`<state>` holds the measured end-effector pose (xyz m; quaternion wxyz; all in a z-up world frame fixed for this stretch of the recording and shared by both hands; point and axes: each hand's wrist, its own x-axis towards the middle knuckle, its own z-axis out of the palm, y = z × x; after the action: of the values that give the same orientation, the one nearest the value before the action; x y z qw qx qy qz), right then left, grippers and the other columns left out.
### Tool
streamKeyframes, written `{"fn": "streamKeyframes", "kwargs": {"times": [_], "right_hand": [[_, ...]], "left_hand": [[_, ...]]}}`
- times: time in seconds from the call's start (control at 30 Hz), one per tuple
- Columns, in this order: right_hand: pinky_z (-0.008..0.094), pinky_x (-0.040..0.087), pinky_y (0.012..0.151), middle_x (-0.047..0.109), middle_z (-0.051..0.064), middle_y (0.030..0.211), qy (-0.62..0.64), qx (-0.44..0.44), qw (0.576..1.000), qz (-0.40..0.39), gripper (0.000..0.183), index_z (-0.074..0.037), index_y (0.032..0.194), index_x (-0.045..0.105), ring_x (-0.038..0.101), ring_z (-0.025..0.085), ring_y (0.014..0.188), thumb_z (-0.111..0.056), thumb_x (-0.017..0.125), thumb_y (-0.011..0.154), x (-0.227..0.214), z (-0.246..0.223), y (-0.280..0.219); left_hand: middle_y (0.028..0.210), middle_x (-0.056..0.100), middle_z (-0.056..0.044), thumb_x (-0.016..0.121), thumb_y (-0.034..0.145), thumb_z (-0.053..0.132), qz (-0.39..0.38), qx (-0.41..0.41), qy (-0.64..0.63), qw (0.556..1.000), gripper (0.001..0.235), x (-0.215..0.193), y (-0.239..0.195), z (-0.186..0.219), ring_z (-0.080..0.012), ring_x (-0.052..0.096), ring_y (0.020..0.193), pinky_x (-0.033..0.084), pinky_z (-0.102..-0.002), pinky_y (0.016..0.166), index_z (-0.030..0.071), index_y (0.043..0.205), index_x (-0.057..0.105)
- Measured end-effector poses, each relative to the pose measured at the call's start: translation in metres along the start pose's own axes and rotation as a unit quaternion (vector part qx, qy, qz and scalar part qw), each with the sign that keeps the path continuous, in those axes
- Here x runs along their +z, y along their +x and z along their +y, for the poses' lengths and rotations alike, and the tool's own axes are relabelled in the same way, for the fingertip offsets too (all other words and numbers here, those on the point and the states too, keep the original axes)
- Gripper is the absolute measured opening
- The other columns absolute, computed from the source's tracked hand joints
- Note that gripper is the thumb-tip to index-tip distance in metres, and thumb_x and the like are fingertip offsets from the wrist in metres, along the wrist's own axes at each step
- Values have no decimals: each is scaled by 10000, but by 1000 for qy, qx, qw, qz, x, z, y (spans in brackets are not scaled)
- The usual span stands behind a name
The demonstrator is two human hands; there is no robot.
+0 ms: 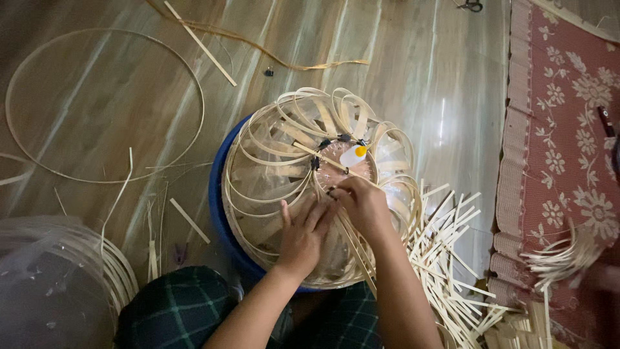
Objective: The person sits on the floor and weaves thin bamboo strips into a circular basket frame. They apply glue to the joints, press the strips into place, and use a small hammer to secure them. The person repeatedly adjusts the structure and adds more strips to build the basket's shape.
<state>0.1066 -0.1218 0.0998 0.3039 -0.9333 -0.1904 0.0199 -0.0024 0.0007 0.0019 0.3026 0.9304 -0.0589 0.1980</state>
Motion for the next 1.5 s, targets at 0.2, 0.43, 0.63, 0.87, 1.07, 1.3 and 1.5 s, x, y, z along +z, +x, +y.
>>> {"fn": "streamKeyframes", "kwargs": {"times": [0.2,0.43,0.63,0.87,1.07,1.3,1.5], "right_hand": [[411,569,686,750,142,832,-81,-26,996,11,182,-109,939,769,722,343,744,-271,765,856,17,-1,8],[416,569,673,754,126,840,-51,18,998,-20,202,-108,971,759,732,326,736,-273,748,856,10,-6,10],[424,566,687,753,140,879,-61,-25,998,-4,172,-93,968,757,721,349,762,-241,731,885,8,-5,8],[425,568,707,758,150,896,-84,12,996,-22,219,-97,1002,763,723,348,787,-280,754,881,10,-2,9],[369,573,680,756,140,872,-10,9,1000,8,258,-58,1028,750,740,273,742,-237,800,849,13,3,3],[277,575,658,768,93,811,149,64,987,-1,171,-1,1002,737,715,128,720,-92,791,867,26,18,-1],[270,577,678,773,71,840,178,96,979,7,148,8,993,729,718,102,752,-68,774,874,35,29,-2]], "left_hand": [[1454,504,-42,584,921,165,-3,-3,7,1000,547,1,0,0,-299,401,1448,173,-790,1138,162,1467,550],[1486,495,-46,590,918,174,-6,-7,-2,1000,561,2,1,1,-320,394,1436,167,-792,1121,178,1476,538],[1498,469,-53,616,923,208,-8,-9,-6,1000,609,-2,1,2,-324,377,1455,163,-795,1130,173,1522,510],[1494,472,-71,628,931,261,-20,-9,-16,1000,596,-5,3,3,-325,358,1461,154,-809,1116,160,1506,506],[1488,470,-59,594,951,229,-15,-8,6,1000,582,-3,2,2,-304,345,1481,151,-791,1138,181,1523,499],[1441,455,-49,571,977,202,-4,-19,-11,1000,590,-2,0,4,-281,352,1475,165,-780,1159,204,1560,482],[1469,467,-57,567,948,172,-1,-5,-4,1000,598,-2,0,1,-274,351,1473,173,-779,1142,198,1539,481]]}}
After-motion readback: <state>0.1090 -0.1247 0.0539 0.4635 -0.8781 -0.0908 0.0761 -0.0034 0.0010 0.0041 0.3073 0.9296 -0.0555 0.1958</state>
